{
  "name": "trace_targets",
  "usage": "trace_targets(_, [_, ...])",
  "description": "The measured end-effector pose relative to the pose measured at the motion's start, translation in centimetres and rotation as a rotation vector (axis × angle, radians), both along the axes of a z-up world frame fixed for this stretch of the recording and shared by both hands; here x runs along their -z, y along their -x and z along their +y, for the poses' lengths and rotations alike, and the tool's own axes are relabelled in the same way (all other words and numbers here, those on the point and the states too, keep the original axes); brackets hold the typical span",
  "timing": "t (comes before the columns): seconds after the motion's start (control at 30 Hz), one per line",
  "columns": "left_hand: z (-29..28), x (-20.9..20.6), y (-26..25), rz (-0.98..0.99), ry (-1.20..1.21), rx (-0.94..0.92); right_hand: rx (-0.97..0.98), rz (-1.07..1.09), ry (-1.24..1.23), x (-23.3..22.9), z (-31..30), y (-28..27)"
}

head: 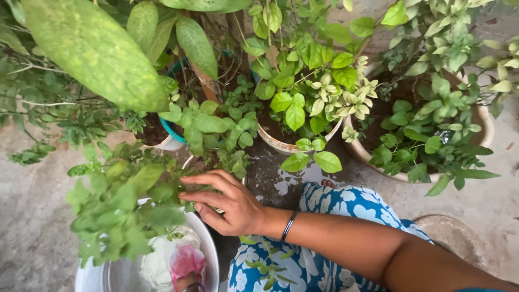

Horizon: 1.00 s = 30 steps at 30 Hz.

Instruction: The person waters several potted plants using a red and white plastic mug, then plucks and removes leaves by hand.

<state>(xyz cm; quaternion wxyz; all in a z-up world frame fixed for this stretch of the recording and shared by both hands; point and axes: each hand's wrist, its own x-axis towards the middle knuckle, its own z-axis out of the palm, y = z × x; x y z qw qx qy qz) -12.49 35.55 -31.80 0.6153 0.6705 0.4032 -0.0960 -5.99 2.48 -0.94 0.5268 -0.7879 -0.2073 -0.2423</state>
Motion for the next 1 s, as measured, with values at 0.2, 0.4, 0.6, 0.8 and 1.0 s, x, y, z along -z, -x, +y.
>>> trace_targets(0.2, [-0.1, 0.5, -0.1, -0.007, 0.029, -0.018, -0.042, 0.036, -0.001, 0.3, 0.1, 0.2])
trace_targets(0.4, [2.3, -0.4, -0.1, -0.055, 0.041, -0.053, -0.144, 0.086, -0.117, 0.3, -0.6, -0.4])
trace_targets(0.6, [5.2, -3.0, -0.9, -0.180, 0.081, -0.081, 0.052, 0.163, -0.361, 1.0, -1.1, -2.0])
trace_targets(0.8, [9.6, -7.7, -2.9, -0.403, 0.296, -0.009, 0.446, 0.221, -0.631, 5.8, -3.2, -6.7])
trace_targets(1.0, [16.0, -18.5, -9.5, -0.030, 0.668, 0.549, 0.513, 0.168, -1.023, 9.2, -8.7, -12.0])
